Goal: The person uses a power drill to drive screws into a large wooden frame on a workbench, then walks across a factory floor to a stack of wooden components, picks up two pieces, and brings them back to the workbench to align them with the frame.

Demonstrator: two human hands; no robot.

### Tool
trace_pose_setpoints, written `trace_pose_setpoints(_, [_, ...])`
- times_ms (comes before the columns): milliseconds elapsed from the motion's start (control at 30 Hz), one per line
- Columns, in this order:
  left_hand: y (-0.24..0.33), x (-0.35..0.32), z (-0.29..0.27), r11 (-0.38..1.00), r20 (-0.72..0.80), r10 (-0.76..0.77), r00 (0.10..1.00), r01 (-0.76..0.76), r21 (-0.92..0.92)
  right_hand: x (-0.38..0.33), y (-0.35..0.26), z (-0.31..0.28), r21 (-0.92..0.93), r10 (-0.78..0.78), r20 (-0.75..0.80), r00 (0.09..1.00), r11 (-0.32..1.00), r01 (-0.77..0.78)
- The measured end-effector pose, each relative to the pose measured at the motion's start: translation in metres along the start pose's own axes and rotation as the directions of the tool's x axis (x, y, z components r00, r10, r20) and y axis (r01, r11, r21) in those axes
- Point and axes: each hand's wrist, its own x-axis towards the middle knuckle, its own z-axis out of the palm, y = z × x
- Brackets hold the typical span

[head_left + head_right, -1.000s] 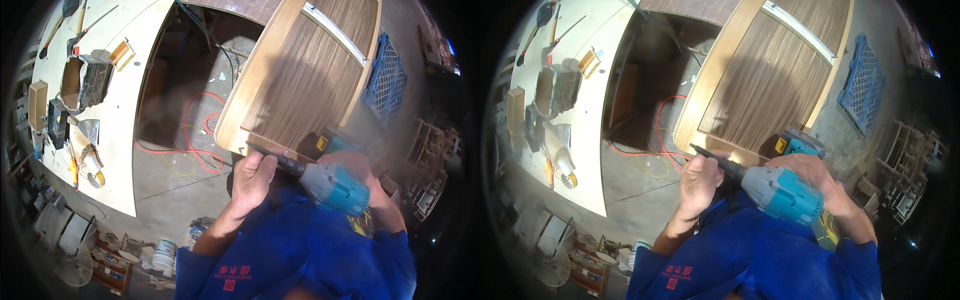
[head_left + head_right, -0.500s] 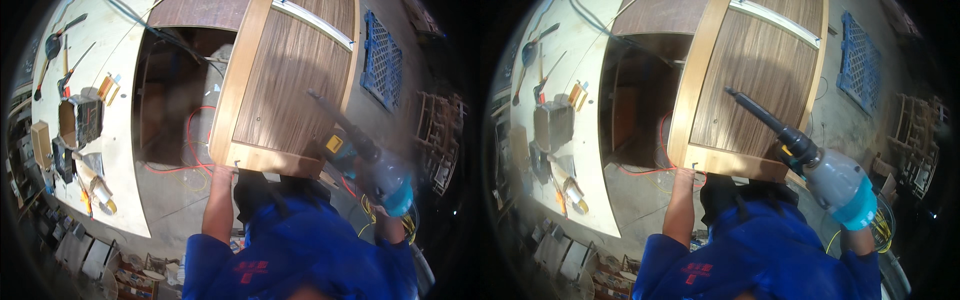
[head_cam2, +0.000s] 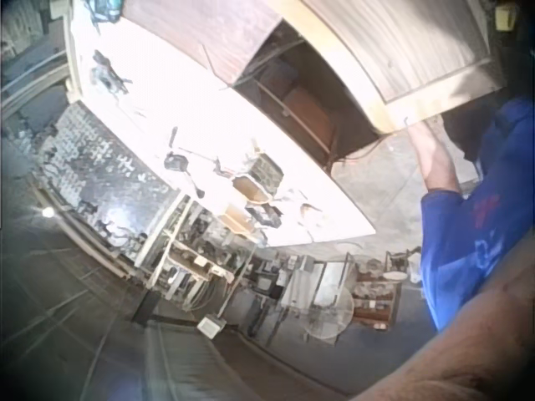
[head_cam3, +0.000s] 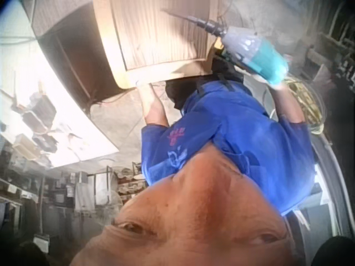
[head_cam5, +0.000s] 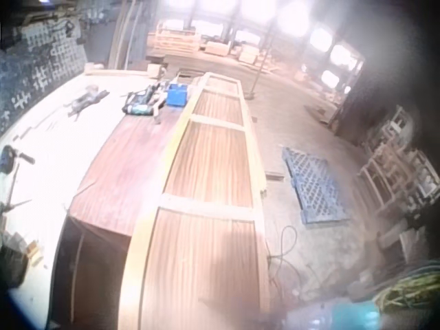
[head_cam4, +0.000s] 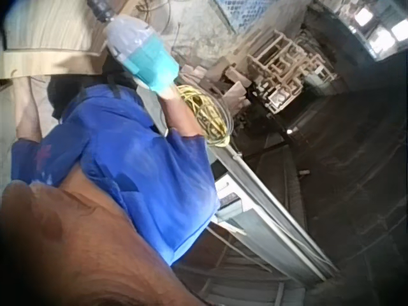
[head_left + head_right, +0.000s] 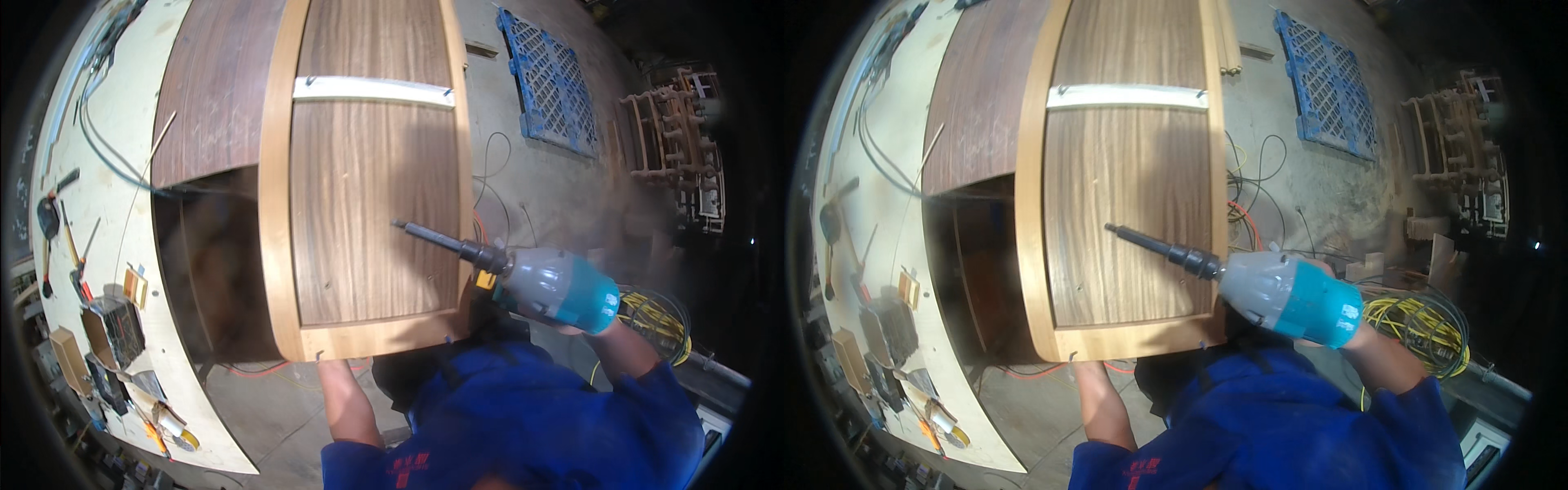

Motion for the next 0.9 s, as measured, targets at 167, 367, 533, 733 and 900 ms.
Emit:
trace_pose_setpoints(167, [0.014,-0.025,-0.006,0.983,0.064,0.178,0.982,-0.181,0.039,0.003,0.037,-0.083,0.233,0.216,0.097,0.972,0.944,-0.233])
trace_pose_setpoints(367, [0.026,-0.149,0.029,0.803,-0.061,0.591,0.805,-0.579,0.138,0.010,0.065,-0.188,0.016,-0.164,-0.005,0.986,0.986,0.164])
trace_pose_setpoints(533, [-0.023,-0.169,0.191,0.608,-0.179,0.793,0.582,-0.742,0.283,0.017,0.101,-0.260,0.178,-0.191,-0.019,0.981,0.965,0.191])
trace_pose_setpoints(733, [-0.108,-0.060,0.345,0.775,0.074,0.515,0.854,-0.500,0.387,0.019,0.111,-0.311,0.337,0.033,-0.011,0.999,0.941,-0.028])
trace_pose_setpoints(900, [-0.255,0.048,0.476,0.685,-0.004,0.285,0.959,-0.201,0.700,0.039,0.055,-0.339,0.091,-0.063,-0.095,0.994,0.993,0.072])
